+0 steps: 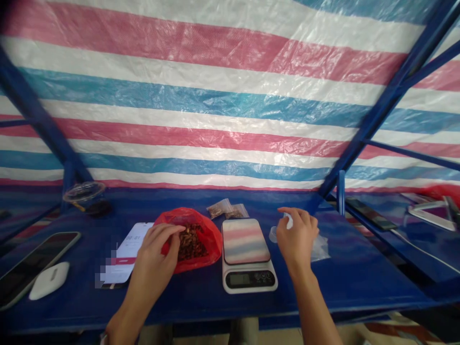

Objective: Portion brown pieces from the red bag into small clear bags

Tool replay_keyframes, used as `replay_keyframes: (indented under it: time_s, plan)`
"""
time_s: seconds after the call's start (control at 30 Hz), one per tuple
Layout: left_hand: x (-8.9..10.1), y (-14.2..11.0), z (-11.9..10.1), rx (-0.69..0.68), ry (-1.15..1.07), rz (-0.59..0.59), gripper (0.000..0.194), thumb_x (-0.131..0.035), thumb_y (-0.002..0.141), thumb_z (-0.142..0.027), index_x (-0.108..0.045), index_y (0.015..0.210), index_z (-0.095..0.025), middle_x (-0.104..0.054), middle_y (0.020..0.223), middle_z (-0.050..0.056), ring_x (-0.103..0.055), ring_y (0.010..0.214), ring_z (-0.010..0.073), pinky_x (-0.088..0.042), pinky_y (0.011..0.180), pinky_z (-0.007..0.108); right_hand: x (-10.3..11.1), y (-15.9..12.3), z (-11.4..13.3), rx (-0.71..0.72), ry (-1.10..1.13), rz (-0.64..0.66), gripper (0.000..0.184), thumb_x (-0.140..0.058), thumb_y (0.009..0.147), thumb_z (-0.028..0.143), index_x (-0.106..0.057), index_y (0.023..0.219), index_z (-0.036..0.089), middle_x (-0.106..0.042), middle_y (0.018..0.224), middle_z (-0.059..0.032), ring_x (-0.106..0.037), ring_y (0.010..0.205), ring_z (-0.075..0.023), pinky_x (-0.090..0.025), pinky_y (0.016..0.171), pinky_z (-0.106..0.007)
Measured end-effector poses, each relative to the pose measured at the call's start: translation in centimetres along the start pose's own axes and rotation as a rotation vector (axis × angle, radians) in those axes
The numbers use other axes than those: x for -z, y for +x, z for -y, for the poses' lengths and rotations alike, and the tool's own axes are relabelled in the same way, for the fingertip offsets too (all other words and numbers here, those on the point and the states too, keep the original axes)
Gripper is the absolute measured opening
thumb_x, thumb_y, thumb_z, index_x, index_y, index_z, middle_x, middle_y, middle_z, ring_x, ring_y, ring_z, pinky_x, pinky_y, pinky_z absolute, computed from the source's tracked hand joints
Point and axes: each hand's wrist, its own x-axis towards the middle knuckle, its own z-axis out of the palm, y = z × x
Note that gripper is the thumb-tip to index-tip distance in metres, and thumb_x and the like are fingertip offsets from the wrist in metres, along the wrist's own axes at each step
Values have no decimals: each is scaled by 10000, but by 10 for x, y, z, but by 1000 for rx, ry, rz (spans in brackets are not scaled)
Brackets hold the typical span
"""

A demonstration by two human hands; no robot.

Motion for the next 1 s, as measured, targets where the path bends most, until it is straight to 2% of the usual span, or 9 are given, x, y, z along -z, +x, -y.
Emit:
replay_keyframes:
  time_s: [0.1,0.17,0.27,0.43,0.5,0.63,0.7,0.8,1.0]
  plan:
    - [0,0,1,3,2,5,213,-515,963,-152,-700,1012,-246,-720,1016,49,-647,1018,239,-545,939,423,-19,1,30,167,150,173,299,-478,866,221,-771,925,238,-747,979,-94,-624,927,-278,-440,917,-423]
    - [2,1,2,3,-3,9,220,-511,961,-145,-700,1009,-247,-719,1014,47,-653,1010,235,-547,930,414,-41,7,51,193,173,360,285,-506,868,219,-774,961,241,-767,965,-96,-656,890,-275,-464,871,-402]
    - [7,2,1,-2,-18,-13,222,-511,966,-152,-701,1012,-256,-722,1002,40,-664,998,230,-547,922,405,-78,22,81,81,159,623,185,-598,845,251,-777,859,204,-768,869,-140,-697,844,-293,-483,811,-390]
    - [16,4,1,18,-37,-76,220,-520,963,-163,-715,994,-261,-733,985,39,-687,969,230,-558,894,398,-113,46,107,2,249,741,312,-751,705,322,-598,454,218,-570,448,-38,-650,602,-236,-454,636,-310]
    - [17,4,0,29,-56,-83,219,-523,957,-156,-715,984,-257,-733,980,40,-690,959,226,-560,886,391,-108,50,110,-12,326,762,353,-737,716,394,-603,446,212,-517,414,-7,-612,553,-211,-423,587,-290]
    - [13,5,-8,82,-149,-62,220,-515,968,-164,-717,987,-248,-738,990,46,-697,959,212,-568,877,365,-67,38,122,-51,595,742,450,-588,849,577,-737,703,179,-643,608,-11,-579,590,-163,-422,563,-264]
    - [8,6,-16,130,-222,-29,215,-514,985,-195,-718,1037,-242,-747,1026,52,-706,976,205,-575,874,345,-41,21,136,-185,968,718,433,-700,798,597,-747,800,167,-675,681,-22,-572,607,-148,-452,591,-264]
    - [-1,6,-28,205,-337,-4,201,-562,983,-254,-701,1126,-235,-753,1088,57,-719,981,195,-591,852,317,-9,-15,159,-266,1193,723,368,-808,753,543,-734,797,185,-703,745,-26,-605,658,-148,-501,663,-272]
    - [-10,3,-32,245,-457,59,234,-542,997,-290,-708,1154,-239,-765,1157,71,-735,1015,202,-593,894,329,-1,-58,170,-374,1326,845,331,-832,752,500,-746,827,189,-753,831,-42,-671,769,-191,-544,745,-301]
